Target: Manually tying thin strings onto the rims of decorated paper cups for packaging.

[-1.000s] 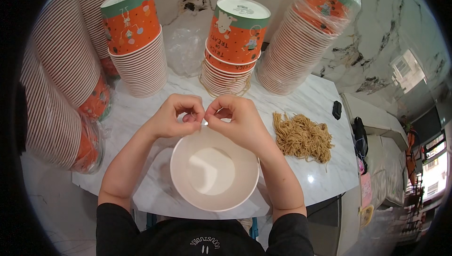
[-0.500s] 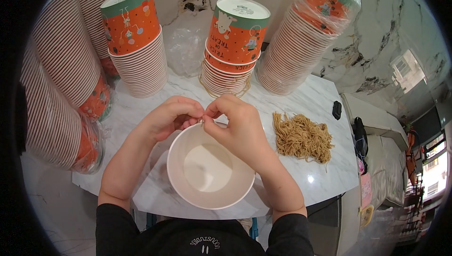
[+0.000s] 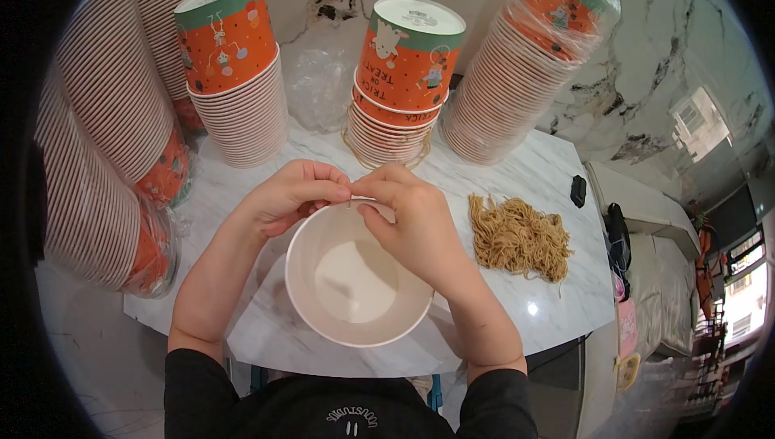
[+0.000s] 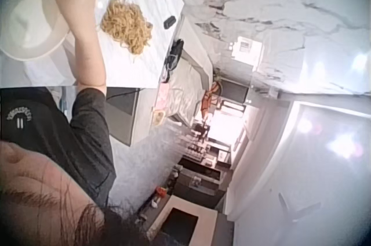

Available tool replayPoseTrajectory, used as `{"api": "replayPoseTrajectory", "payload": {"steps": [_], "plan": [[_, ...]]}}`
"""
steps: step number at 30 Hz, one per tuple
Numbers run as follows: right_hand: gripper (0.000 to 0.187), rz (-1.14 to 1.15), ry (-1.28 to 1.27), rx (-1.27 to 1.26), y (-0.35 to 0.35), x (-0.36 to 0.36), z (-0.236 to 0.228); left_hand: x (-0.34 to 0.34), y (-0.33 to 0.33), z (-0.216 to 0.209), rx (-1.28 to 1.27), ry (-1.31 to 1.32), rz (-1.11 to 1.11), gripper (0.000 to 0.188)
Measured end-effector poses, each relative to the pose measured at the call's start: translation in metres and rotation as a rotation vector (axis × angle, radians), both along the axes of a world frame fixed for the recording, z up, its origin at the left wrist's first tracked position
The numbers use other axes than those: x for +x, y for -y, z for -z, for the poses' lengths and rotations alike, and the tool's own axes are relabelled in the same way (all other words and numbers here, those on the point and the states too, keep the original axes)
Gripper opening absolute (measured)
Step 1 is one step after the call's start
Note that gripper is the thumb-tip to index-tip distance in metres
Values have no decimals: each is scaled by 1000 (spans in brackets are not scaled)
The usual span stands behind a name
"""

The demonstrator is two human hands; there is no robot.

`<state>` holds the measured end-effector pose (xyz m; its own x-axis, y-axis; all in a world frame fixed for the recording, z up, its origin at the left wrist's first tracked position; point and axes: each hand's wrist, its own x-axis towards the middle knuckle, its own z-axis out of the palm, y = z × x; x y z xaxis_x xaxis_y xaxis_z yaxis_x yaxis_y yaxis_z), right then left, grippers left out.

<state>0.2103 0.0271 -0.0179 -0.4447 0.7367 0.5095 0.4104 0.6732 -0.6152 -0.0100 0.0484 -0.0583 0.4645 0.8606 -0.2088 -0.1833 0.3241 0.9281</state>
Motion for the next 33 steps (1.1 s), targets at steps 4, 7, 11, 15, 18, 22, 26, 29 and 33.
{"api": "replayPoseTrajectory", "payload": {"steps": [4,7,11,15,18,22,26,29,33], "plan": [[15,-97,-91,-240,-11,6,4,-1,-4,5,-28,25,25,8],[14,-66,-166,-436,-12,5,2,2,-2,5,-36,30,30,10],[14,-15,-142,-391,-10,1,5,4,1,1,74,-44,17,8],[14,16,-114,-279,-5,1,1,6,4,-4,127,-84,11,6],[14,15,-72,-298,-2,1,-2,5,4,-4,117,-81,7,6],[13,84,-9,-259,2,-2,-5,6,5,-4,117,-106,-5,8],[11,106,-1,-178,0,0,-1,5,6,-10,-20,-62,-47,16],[11,59,-27,-173,-2,-1,1,3,5,-11,-57,-63,-36,19],[11,24,-76,-178,-5,-2,7,3,2,-7,-46,-82,27,19]]}}
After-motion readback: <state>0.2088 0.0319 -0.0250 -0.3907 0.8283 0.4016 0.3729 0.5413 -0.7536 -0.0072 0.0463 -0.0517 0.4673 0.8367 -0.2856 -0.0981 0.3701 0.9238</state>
